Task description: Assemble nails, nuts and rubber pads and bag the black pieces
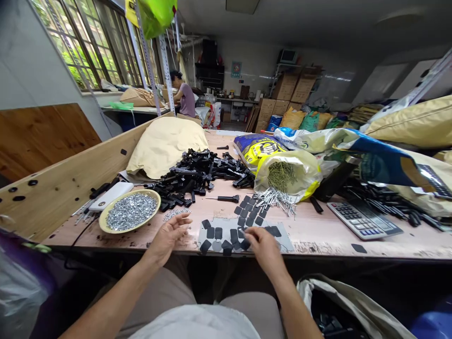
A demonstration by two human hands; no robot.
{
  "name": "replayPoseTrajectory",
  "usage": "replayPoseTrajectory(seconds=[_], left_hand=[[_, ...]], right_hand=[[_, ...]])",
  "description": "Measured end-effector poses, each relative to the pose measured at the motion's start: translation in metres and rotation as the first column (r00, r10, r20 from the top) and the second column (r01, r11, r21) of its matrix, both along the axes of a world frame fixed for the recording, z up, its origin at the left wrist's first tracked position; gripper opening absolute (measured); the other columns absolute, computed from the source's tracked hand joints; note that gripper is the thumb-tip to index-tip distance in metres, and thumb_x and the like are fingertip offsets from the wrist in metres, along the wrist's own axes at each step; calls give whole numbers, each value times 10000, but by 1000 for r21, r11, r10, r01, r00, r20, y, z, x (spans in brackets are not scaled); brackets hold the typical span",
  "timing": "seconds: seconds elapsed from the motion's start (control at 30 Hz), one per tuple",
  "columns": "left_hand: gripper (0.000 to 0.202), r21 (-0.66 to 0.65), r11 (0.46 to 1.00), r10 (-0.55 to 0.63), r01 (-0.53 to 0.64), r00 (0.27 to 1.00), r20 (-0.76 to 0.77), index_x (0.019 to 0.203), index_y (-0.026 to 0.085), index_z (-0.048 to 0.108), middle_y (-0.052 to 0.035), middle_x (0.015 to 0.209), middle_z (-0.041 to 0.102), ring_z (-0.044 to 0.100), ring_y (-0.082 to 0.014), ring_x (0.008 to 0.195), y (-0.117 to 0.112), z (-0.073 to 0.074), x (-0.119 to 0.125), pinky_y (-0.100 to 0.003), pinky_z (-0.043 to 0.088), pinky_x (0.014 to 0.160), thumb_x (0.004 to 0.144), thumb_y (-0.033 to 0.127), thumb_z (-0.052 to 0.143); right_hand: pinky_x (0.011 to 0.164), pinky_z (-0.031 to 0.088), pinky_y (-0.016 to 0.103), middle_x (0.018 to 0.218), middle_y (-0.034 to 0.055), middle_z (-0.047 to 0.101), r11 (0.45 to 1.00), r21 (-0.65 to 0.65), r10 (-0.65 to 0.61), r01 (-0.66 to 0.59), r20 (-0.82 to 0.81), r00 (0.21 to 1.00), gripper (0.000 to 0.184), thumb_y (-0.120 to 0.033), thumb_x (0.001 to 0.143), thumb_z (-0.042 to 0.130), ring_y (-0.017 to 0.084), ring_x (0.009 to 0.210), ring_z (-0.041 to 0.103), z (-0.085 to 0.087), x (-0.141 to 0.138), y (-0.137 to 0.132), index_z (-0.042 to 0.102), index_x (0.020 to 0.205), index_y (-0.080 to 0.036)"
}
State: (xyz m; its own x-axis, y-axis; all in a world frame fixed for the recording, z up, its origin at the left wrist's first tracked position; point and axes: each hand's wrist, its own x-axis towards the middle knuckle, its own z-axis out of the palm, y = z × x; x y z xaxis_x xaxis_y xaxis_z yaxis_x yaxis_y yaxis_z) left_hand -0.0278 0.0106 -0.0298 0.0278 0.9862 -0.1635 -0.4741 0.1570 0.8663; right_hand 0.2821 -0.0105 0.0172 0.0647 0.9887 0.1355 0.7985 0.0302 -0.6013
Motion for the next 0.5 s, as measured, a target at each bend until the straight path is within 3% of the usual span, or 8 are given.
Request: replayPoseTrajectory(seconds=[0.07,0.13,0.17,0.23,0.3,0.37,0.43,0.5], left_hand=[[508,41,993,118,-113,984,-134,1095,171,683,-46,969,658,581,-140,787,6,-12,-10,-214,483,624,621,329,772],[461,94,979,199,-180,942,-271,1070,169,697,-42,937,644,568,-145,780,10,-23,-18,-229,487,641,653,362,730],[444,119,973,225,-196,915,-333,1068,170,703,-40,926,642,559,-142,754,11,-28,-20,-236,485,641,670,368,707],[421,160,963,264,-215,866,-424,1071,170,708,-37,907,642,542,-137,702,13,-33,-21,-246,477,625,704,371,661],[398,204,953,296,-224,829,-474,1072,167,705,-36,886,642,548,-142,682,15,-34,-19,-254,473,612,735,362,621],[366,273,939,330,-208,770,-547,1071,168,703,-40,881,653,568,-152,685,16,-34,-18,-269,481,634,774,339,576],[332,337,926,358,-172,684,-636,1060,173,702,-45,890,672,589,-164,707,18,-36,-22,-290,495,689,802,298,534],[297,365,919,376,-150,607,-700,1028,178,702,-49,900,687,600,-175,730,18,-41,-30,-311,503,738,808,249,515]], right_hand=[[739,418,331,870,55,659,982,61,-187,177,269,945,195,-377,882,555,216,789,593,9,35,-1,673,876,-222],[685,385,325,861,70,640,947,101,-316,303,451,835,149,-294,896,533,211,750,570,12,45,-5,652,856,-214],[672,375,321,875,80,638,940,113,-335,323,492,803,143,-259,904,524,210,751,565,11,37,-9,649,856,-209],[673,371,311,894,88,641,964,93,-263,250,482,835,140,-209,911,524,201,761,562,2,-2,-16,648,847,-205],[704,386,295,882,64,648,1000,-3,-7,9,347,938,115,-183,884,571,190,786,571,-9,-57,-23,652,807,-212],[747,403,272,857,23,653,970,-79,232,-228,42,972,93,-204,879,596,170,808,580,-19,-107,-30,651,806,-219],[736,404,255,805,-2,637,936,-116,299,-333,-239,924,106,-256,880,604,153,783,568,-25,-135,-35,640,792,-210],[689,387,252,750,-9,602,924,-156,271,-350,-380,885,156,-317,873,609,143,728,530,-27,-140,-38,628,777,-195]])
